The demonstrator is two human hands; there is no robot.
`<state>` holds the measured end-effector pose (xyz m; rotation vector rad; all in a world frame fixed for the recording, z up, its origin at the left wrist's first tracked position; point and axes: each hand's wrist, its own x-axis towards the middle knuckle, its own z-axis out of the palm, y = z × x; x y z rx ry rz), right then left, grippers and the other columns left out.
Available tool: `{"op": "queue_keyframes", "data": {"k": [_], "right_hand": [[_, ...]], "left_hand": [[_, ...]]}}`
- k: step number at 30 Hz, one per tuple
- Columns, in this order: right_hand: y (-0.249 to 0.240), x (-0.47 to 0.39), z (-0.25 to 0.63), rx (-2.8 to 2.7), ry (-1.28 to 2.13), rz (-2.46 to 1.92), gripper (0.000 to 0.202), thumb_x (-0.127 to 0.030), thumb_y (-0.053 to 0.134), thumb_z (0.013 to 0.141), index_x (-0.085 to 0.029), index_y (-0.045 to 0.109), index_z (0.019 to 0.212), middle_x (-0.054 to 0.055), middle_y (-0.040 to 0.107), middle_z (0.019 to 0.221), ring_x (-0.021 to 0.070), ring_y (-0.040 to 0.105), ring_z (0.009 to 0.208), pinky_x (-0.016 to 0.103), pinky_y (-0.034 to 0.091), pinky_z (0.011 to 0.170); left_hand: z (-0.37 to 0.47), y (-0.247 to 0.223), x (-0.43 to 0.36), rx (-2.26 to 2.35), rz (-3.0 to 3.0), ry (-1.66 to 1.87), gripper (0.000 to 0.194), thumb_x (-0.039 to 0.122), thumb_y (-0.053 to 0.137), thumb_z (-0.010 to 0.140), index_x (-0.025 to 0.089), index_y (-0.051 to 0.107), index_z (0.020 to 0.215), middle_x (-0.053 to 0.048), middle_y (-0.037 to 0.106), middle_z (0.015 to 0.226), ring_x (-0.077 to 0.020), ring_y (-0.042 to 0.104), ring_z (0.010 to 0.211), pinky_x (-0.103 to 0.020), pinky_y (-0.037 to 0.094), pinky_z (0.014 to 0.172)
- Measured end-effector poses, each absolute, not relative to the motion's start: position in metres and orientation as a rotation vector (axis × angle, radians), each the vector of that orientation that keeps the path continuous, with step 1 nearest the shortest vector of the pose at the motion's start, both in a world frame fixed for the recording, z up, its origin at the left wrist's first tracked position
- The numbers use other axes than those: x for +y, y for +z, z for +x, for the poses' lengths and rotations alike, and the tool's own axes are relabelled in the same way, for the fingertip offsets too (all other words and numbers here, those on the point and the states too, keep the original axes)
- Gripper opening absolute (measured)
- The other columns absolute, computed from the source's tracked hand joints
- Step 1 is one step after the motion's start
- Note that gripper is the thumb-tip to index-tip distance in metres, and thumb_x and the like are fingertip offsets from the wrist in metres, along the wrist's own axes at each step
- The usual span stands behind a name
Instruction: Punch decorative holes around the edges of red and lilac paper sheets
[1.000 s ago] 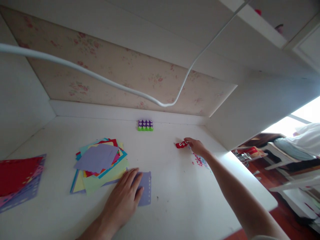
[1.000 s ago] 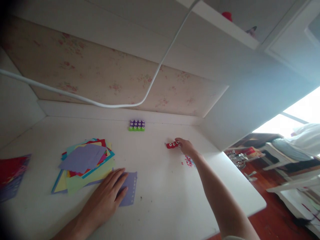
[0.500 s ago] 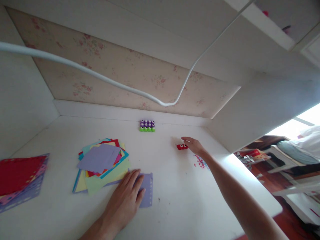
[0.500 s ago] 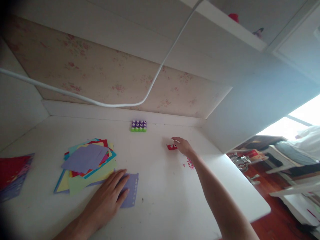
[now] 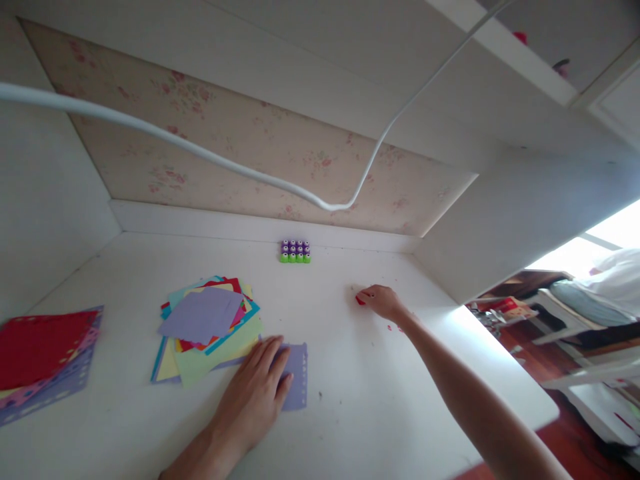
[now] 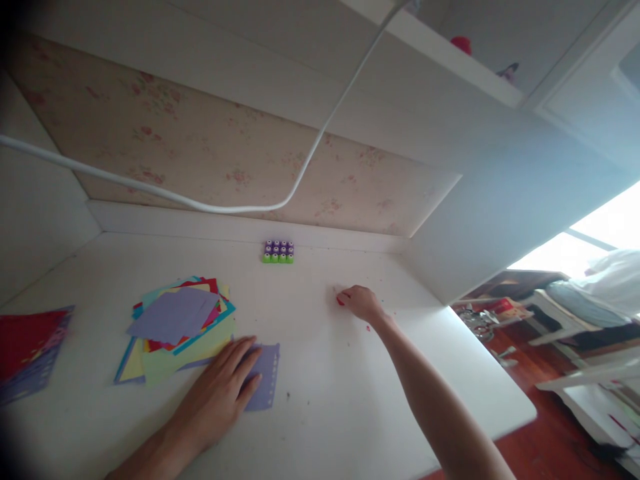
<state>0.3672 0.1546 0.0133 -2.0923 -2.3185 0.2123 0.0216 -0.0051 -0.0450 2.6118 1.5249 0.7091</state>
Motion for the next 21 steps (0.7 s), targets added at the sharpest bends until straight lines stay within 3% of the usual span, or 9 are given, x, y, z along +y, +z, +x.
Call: {"op": "queue_keyframes", "data": {"k": [2, 8, 12, 15, 18, 21], "right_hand": [[0.015, 0.149, 0.366, -2.319, 0.212, -2.090, 0.033, -0.038, 0.046, 0.088, -0.024, 0.076, 0.085, 0.006, 0.072, 0.095, 0.0205, 0.065, 0.089, 0.026, 0.043, 0.078], [0.023, 0.145, 0.340, -2.236, 0.135, -1.970, 0.045, -0.050, 0.040, 0.091, -0.023, 0.066, 0.116, 0.008, 0.064, 0.121, 0.0247, 0.056, 0.113, 0.033, 0.040, 0.094], [0.017, 0.171, 0.291, -2.258, 0.204, -1.801, 0.037, -0.039, 0.044, 0.092, -0.026, 0.061, 0.122, 0.004, 0.066, 0.118, 0.0186, 0.062, 0.101, 0.028, 0.043, 0.090], [0.008, 0.203, 0.252, -2.247, 0.230, -1.758, 0.041, -0.028, 0.046, 0.091, -0.023, 0.053, 0.131, 0.005, 0.060, 0.127, 0.0159, 0.063, 0.097, 0.025, 0.044, 0.090], [0.000, 0.230, 0.225, -2.216, 0.239, -1.745, 0.047, -0.021, 0.046, 0.090, -0.021, 0.047, 0.136, 0.008, 0.050, 0.138, 0.0190, 0.058, 0.107, 0.028, 0.041, 0.095], [-0.006, 0.243, 0.213, -2.208, 0.266, -1.726, 0.043, -0.017, 0.047, 0.088, -0.021, 0.052, 0.131, 0.009, 0.051, 0.135, 0.0225, 0.056, 0.110, 0.031, 0.041, 0.096]], "left_hand": [[0.022, -0.046, -0.005, 1.529, 2.602, 0.711, 0.038, 0.035, 0.046, 0.092, 0.020, 0.055, 0.126, -0.009, 0.051, 0.136, -0.0252, 0.047, 0.125, -0.044, 0.040, 0.106], [0.022, -0.045, -0.006, 1.539, 2.545, 0.703, 0.039, 0.033, 0.047, 0.091, 0.021, 0.054, 0.127, -0.008, 0.050, 0.136, -0.0244, 0.046, 0.126, -0.042, 0.038, 0.107], [0.022, -0.036, -0.007, 1.535, 2.507, 0.698, 0.040, 0.031, 0.050, 0.089, 0.022, 0.053, 0.128, -0.007, 0.053, 0.133, -0.0242, 0.047, 0.123, -0.042, 0.034, 0.107], [0.022, -0.025, -0.007, 1.554, 2.461, 0.642, 0.042, 0.029, 0.051, 0.088, 0.026, 0.050, 0.130, -0.005, 0.057, 0.129, -0.0247, 0.049, 0.118, -0.046, 0.030, 0.104], [0.022, -0.017, -0.008, 1.593, 2.393, 0.599, 0.044, 0.030, 0.053, 0.087, 0.027, 0.050, 0.131, -0.005, 0.058, 0.125, -0.0255, 0.049, 0.115, -0.046, 0.029, 0.101], [0.021, -0.014, -0.008, 1.630, 2.312, 0.577, 0.047, 0.033, 0.057, 0.084, 0.027, 0.051, 0.131, -0.006, 0.059, 0.119, -0.0259, 0.049, 0.111, -0.045, 0.030, 0.098]]}}
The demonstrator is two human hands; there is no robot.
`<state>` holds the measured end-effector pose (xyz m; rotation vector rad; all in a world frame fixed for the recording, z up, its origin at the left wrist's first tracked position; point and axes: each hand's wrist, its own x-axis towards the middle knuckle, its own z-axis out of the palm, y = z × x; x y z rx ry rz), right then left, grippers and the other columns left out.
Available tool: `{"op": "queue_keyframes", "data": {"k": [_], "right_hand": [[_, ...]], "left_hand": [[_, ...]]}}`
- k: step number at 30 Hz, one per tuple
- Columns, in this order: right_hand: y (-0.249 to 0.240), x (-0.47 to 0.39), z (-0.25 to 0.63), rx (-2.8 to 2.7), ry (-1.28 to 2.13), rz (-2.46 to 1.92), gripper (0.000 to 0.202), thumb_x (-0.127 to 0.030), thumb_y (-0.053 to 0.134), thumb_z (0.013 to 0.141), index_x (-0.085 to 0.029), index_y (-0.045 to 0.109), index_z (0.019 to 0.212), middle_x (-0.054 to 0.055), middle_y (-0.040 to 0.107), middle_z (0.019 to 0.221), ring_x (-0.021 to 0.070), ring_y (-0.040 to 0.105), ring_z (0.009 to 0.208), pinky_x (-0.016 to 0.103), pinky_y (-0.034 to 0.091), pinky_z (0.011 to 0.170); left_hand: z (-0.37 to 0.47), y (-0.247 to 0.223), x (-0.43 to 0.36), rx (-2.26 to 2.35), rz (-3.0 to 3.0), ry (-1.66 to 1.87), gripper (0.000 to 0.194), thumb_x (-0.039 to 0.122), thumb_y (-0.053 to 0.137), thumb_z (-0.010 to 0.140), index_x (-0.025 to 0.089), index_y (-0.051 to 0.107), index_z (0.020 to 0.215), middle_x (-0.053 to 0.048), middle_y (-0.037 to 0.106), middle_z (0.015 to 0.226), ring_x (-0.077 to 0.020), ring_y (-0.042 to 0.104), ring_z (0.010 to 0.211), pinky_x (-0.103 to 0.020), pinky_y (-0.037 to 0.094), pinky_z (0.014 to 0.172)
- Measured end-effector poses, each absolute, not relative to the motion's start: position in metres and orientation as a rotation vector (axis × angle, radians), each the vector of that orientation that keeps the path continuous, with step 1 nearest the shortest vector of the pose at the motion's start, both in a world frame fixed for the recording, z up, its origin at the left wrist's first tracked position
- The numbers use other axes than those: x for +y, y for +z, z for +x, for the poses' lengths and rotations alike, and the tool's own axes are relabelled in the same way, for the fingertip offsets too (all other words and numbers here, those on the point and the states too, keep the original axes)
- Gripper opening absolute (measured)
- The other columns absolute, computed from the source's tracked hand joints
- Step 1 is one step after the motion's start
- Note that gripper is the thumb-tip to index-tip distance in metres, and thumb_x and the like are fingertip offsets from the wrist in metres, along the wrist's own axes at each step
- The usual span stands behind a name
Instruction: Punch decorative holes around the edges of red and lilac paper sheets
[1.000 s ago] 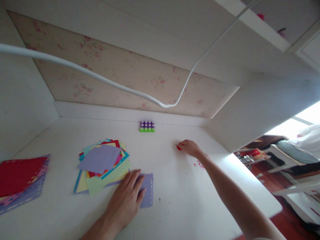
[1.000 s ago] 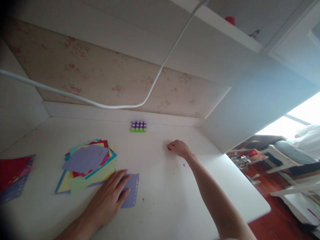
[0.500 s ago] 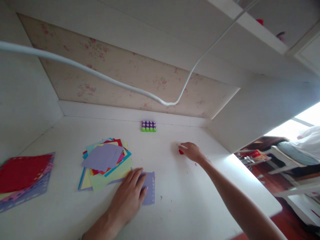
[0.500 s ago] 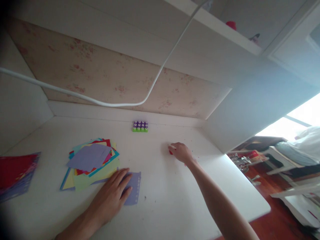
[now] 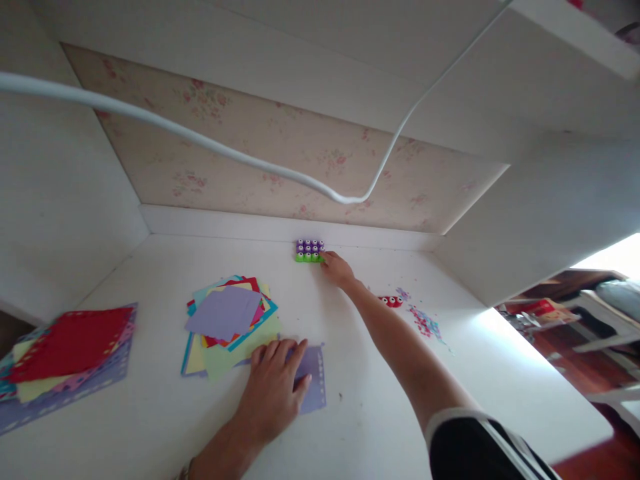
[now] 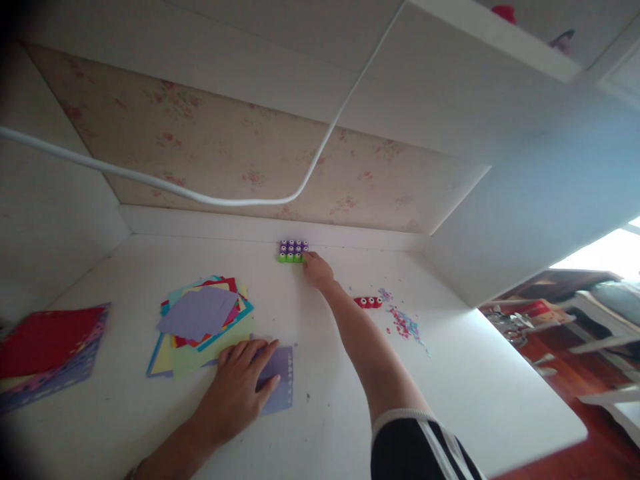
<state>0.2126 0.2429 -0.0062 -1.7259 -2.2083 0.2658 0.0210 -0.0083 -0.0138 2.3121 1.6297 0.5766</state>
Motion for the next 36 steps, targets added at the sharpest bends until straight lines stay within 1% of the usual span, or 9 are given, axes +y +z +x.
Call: {"op": "queue_keyframes", "data": {"k": [8, 12, 14, 18, 21, 23, 25, 28, 36], "right_hand": [[-0.013, 0.215, 0.227, -2.136, 0.393, -1.619, 0.024, -0.017, 0.055, 0.085, -0.021, 0.064, 0.106, 0.009, 0.058, 0.115, 0.0202, 0.060, 0.099, 0.032, 0.042, 0.091], [-0.015, 0.161, 0.239, -2.005, 0.504, -1.513, 0.023, -0.025, 0.050, 0.088, -0.022, 0.056, 0.110, 0.009, 0.057, 0.120, 0.0185, 0.057, 0.107, 0.031, 0.046, 0.087], [-0.016, 0.127, 0.240, -1.732, 0.781, -1.371, 0.023, -0.031, 0.049, 0.088, -0.022, 0.052, 0.110, 0.009, 0.060, 0.117, 0.0181, 0.059, 0.105, 0.032, 0.047, 0.086], [-0.020, 0.069, 0.238, -1.112, 1.431, -1.064, 0.017, -0.028, 0.050, 0.082, -0.021, 0.056, 0.095, 0.002, 0.064, 0.083, 0.0177, 0.064, 0.079, 0.035, 0.049, 0.079], [-0.019, 0.048, 0.235, -1.045, 1.500, -1.020, 0.015, -0.024, 0.046, 0.078, -0.017, 0.058, 0.072, 0.000, 0.056, 0.058, 0.0135, 0.057, 0.055, 0.027, 0.045, 0.058], [-0.017, 0.044, 0.233, -1.152, 1.522, -1.103, 0.016, -0.023, 0.048, 0.078, -0.016, 0.059, 0.068, -0.004, 0.047, 0.046, 0.0094, 0.045, 0.041, 0.022, 0.033, 0.044], [-0.012, 0.043, 0.230, -1.297, 1.582, -1.179, 0.015, -0.027, 0.055, 0.080, -0.016, 0.066, 0.084, -0.006, 0.044, 0.050, 0.0065, 0.036, 0.038, 0.021, 0.024, 0.039], [-0.005, 0.044, 0.226, -1.489, 1.645, -1.164, 0.031, -0.037, 0.061, 0.082, -0.018, 0.066, 0.106, -0.003, 0.050, 0.070, 0.0055, 0.041, 0.045, 0.021, 0.028, 0.042], [0.001, 0.045, 0.222, -1.631, 1.635, -1.118, 0.038, -0.052, 0.059, 0.083, -0.016, 0.070, 0.083, 0.000, 0.050, 0.077, 0.0064, 0.043, 0.052, 0.022, 0.031, 0.046]], "left_hand": [[0.017, -0.011, -0.005, 1.601, 2.172, 0.668, 0.031, 0.030, 0.068, 0.074, 0.027, 0.064, 0.105, -0.006, 0.057, 0.108, -0.0267, 0.049, 0.105, -0.044, 0.033, 0.094], [0.017, -0.014, -0.002, 1.471, 2.083, 0.761, 0.031, 0.019, 0.064, 0.076, 0.023, 0.060, 0.106, -0.005, 0.063, 0.107, -0.0245, 0.054, 0.104, -0.041, 0.036, 0.096], [0.017, -0.016, 0.001, 1.393, 1.983, 0.782, 0.026, 0.020, 0.058, 0.081, 0.023, 0.059, 0.107, -0.004, 0.066, 0.104, -0.0224, 0.058, 0.100, -0.038, 0.039, 0.094], [0.013, -0.013, 0.010, 1.285, 1.732, 0.814, 0.022, 0.031, 0.054, 0.086, 0.023, 0.062, 0.105, -0.003, 0.068, 0.108, -0.0204, 0.061, 0.102, -0.031, 0.043, 0.091], [0.010, -0.010, 0.016, 1.265, 1.558, 0.830, 0.025, 0.037, 0.055, 0.085, 0.022, 0.063, 0.104, -0.004, 0.068, 0.108, -0.0203, 0.062, 0.102, -0.027, 0.046, 0.087], [0.009, -0.008, 0.018, 1.261, 1.488, 0.841, 0.028, 0.039, 0.057, 0.084, 0.020, 0.063, 0.104, -0.004, 0.068, 0.110, -0.0205, 0.062, 0.103, -0.026, 0.046, 0.086], [0.009, -0.006, 0.018, 1.260, 1.461, 0.836, 0.029, 0.039, 0.057, 0.084, 0.020, 0.063, 0.104, -0.004, 0.068, 0.110, -0.0206, 0.062, 0.103, -0.025, 0.046, 0.086], [0.009, -0.003, 0.017, 1.267, 1.453, 0.808, 0.031, 0.040, 0.057, 0.084, 0.019, 0.063, 0.105, -0.005, 0.068, 0.109, -0.0208, 0.062, 0.101, -0.026, 0.046, 0.085], [0.009, 0.000, 0.019, 1.248, 1.442, 0.779, 0.031, 0.040, 0.057, 0.084, 0.018, 0.063, 0.104, -0.006, 0.068, 0.105, -0.0210, 0.063, 0.098, -0.027, 0.046, 0.084]]}}
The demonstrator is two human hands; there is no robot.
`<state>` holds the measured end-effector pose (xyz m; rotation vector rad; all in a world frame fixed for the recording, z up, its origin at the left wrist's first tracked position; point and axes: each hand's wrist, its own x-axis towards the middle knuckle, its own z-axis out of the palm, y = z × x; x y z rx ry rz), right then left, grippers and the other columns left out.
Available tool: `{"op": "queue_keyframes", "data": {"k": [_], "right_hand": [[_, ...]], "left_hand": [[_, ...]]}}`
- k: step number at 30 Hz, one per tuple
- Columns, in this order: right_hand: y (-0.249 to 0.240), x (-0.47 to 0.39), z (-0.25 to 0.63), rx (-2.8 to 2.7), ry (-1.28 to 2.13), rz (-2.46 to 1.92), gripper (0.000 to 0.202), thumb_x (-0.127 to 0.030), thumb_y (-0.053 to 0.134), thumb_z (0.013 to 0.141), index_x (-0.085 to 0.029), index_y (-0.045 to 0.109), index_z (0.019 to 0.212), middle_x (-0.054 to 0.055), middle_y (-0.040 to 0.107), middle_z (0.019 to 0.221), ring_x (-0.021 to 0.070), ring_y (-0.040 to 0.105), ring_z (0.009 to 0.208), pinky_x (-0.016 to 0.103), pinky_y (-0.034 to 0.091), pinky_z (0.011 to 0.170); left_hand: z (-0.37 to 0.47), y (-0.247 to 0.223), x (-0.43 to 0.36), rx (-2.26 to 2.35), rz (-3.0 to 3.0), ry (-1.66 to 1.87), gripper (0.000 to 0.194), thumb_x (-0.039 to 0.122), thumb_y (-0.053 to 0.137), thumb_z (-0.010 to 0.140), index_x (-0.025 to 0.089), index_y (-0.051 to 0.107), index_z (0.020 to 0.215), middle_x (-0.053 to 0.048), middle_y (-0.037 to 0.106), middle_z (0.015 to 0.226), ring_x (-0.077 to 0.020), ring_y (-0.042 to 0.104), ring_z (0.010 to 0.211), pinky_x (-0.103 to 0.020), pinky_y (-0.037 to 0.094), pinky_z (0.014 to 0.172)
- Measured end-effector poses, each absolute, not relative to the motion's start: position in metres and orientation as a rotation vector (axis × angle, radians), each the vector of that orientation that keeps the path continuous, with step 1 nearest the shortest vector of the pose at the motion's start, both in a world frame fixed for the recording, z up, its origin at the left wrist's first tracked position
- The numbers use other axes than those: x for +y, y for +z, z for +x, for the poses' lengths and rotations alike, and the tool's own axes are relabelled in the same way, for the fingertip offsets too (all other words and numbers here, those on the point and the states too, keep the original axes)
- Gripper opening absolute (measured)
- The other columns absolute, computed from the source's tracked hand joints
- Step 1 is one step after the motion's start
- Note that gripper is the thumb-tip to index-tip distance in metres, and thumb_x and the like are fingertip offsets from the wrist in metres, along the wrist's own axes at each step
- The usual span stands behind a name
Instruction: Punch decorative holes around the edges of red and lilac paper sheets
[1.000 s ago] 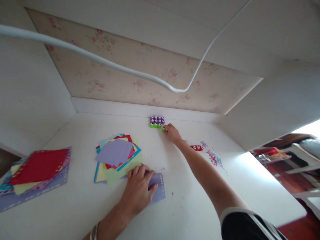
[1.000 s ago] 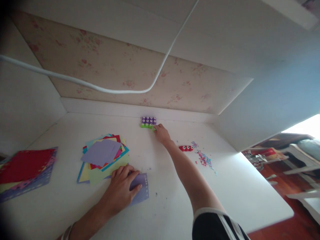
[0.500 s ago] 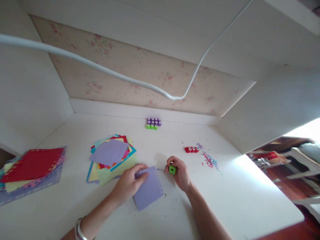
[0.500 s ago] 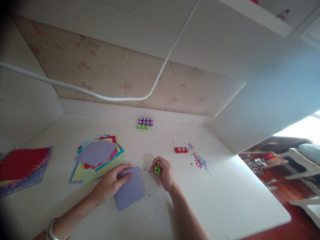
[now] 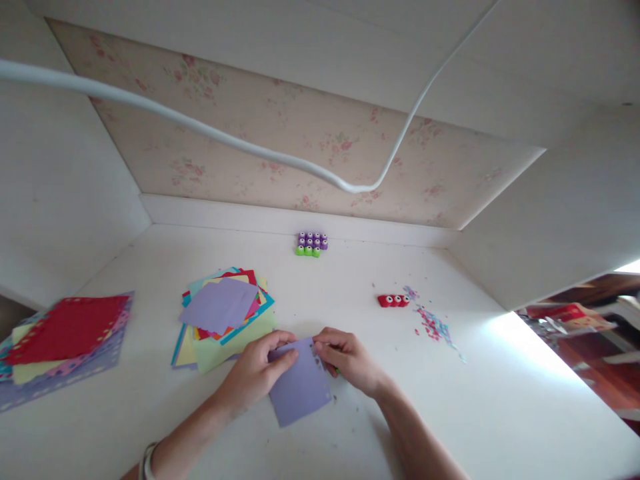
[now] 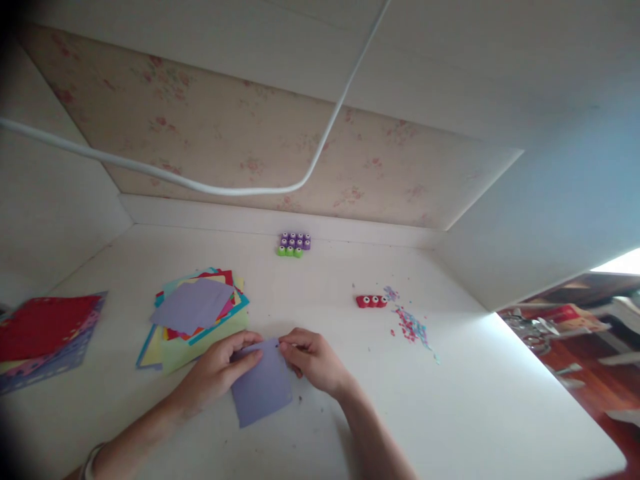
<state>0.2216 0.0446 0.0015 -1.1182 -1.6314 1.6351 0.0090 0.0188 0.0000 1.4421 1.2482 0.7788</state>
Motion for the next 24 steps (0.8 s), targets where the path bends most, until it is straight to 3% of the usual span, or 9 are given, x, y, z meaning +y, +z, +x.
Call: {"op": "queue_keyframes", "data": {"k": [8, 12, 17, 24], "right_hand": [[0.001, 0.045, 0.222, -1.579, 1.621, -1.134, 0.030, -0.044, 0.065, 0.081, -0.015, 0.068, 0.076, -0.001, 0.051, 0.072, 0.0067, 0.045, 0.052, 0.023, 0.033, 0.050], [-0.002, 0.044, 0.221, -1.626, 1.566, -1.154, 0.030, -0.043, 0.063, 0.082, -0.015, 0.068, 0.073, -0.001, 0.051, 0.069, 0.0075, 0.045, 0.053, 0.023, 0.034, 0.051], [-0.006, 0.040, 0.218, -1.750, 1.538, -1.131, 0.030, -0.044, 0.059, 0.085, -0.017, 0.071, 0.080, -0.001, 0.052, 0.069, 0.0084, 0.046, 0.054, 0.023, 0.035, 0.050], [-0.005, 0.038, 0.216, -1.880, 1.395, -1.172, 0.031, -0.044, 0.055, 0.088, -0.019, 0.071, 0.080, 0.001, 0.055, 0.071, 0.0097, 0.049, 0.055, 0.022, 0.038, 0.051]], "left_hand": [[0.008, 0.001, 0.019, 1.204, 1.434, 0.764, 0.029, 0.037, 0.057, 0.083, 0.016, 0.063, 0.102, -0.007, 0.069, 0.102, -0.0206, 0.062, 0.096, -0.026, 0.045, 0.082], [0.009, 0.007, 0.018, 1.194, 1.450, 0.714, 0.031, 0.042, 0.054, 0.084, 0.015, 0.064, 0.095, -0.004, 0.068, 0.089, -0.0186, 0.061, 0.083, -0.025, 0.044, 0.071], [0.013, 0.009, 0.016, 1.213, 1.658, 0.661, 0.034, 0.043, 0.050, 0.086, 0.016, 0.065, 0.074, 0.000, 0.060, 0.068, -0.0147, 0.052, 0.068, -0.023, 0.033, 0.060], [0.017, 0.007, 0.015, 1.221, 1.695, 0.677, 0.034, 0.040, 0.046, 0.088, 0.017, 0.060, 0.067, 0.002, 0.049, 0.060, -0.0134, 0.044, 0.061, -0.023, 0.027, 0.055]]}}
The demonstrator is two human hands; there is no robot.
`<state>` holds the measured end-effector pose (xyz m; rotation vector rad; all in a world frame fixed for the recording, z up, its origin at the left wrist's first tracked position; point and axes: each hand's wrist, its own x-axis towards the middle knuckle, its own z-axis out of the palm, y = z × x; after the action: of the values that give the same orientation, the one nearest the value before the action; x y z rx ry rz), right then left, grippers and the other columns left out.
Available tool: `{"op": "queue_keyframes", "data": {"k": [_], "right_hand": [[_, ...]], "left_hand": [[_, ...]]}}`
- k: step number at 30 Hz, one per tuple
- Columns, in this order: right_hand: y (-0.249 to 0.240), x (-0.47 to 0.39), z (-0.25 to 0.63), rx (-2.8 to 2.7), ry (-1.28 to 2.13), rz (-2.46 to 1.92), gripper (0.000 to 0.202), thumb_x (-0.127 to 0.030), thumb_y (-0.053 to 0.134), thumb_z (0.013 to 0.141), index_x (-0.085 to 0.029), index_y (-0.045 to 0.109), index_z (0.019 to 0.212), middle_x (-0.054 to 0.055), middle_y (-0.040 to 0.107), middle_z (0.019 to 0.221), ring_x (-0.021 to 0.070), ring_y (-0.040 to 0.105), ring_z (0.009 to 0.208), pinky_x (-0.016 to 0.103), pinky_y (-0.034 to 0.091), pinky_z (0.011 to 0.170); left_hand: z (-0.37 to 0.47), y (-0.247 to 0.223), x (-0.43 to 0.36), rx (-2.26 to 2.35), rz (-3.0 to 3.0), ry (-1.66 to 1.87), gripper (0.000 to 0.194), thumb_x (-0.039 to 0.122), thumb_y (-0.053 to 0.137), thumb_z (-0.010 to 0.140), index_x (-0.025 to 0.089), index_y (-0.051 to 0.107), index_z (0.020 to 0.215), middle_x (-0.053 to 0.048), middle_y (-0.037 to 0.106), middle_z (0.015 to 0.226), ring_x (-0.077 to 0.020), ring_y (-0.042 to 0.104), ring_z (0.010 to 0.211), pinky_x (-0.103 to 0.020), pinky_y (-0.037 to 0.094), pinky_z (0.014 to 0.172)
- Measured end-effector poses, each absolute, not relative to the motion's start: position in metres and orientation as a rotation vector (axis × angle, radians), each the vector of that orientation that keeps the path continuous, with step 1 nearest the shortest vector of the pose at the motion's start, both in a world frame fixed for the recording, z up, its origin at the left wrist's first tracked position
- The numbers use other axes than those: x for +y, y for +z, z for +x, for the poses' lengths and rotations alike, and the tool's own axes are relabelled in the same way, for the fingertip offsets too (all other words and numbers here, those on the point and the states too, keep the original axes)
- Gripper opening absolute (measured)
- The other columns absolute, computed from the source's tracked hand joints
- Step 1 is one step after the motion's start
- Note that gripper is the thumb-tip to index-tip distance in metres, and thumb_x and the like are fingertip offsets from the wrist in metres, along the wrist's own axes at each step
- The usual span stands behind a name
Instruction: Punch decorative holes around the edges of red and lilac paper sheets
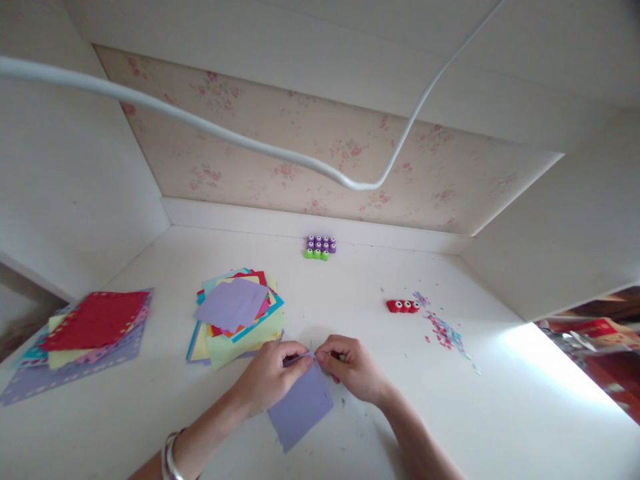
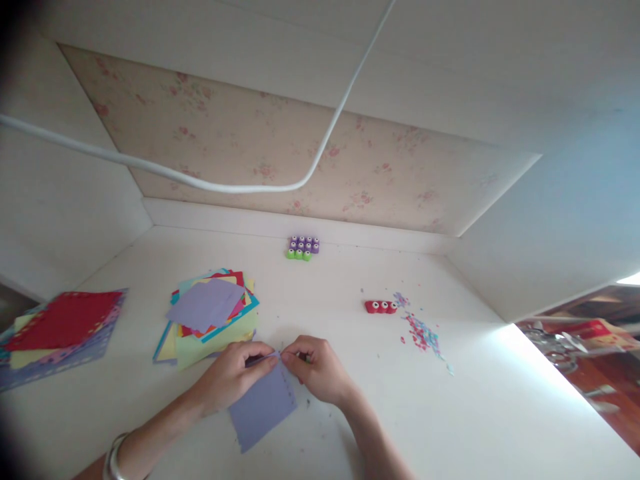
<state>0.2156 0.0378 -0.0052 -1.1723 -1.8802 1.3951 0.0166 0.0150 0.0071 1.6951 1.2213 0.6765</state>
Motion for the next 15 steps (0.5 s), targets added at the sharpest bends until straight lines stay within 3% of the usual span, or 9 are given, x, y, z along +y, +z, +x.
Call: {"op": "queue_keyframes", "data": {"k": [7, 15], "right_hand": [[-0.0016, 0.0367, 0.2151, -1.937, 1.313, -1.208, 0.031, -0.041, 0.052, 0.089, -0.019, 0.069, 0.075, 0.001, 0.055, 0.069, 0.0107, 0.050, 0.057, 0.022, 0.038, 0.052], [-0.0054, 0.0366, 0.2136, -1.880, 1.344, -1.254, 0.028, -0.039, 0.052, 0.089, -0.019, 0.065, 0.075, -0.001, 0.054, 0.067, 0.0104, 0.050, 0.054, 0.023, 0.038, 0.051]], "left_hand": [[0.0168, 0.0101, 0.0146, 1.209, 1.658, 0.683, 0.037, 0.039, 0.045, 0.088, 0.017, 0.050, 0.059, 0.003, 0.038, 0.056, -0.0115, 0.037, 0.058, -0.023, 0.023, 0.054], [0.0142, 0.0103, 0.0165, 1.214, 1.605, 0.687, 0.037, 0.042, 0.045, 0.087, 0.017, 0.053, 0.061, 0.002, 0.046, 0.060, -0.0135, 0.042, 0.063, -0.023, 0.027, 0.057]]}}
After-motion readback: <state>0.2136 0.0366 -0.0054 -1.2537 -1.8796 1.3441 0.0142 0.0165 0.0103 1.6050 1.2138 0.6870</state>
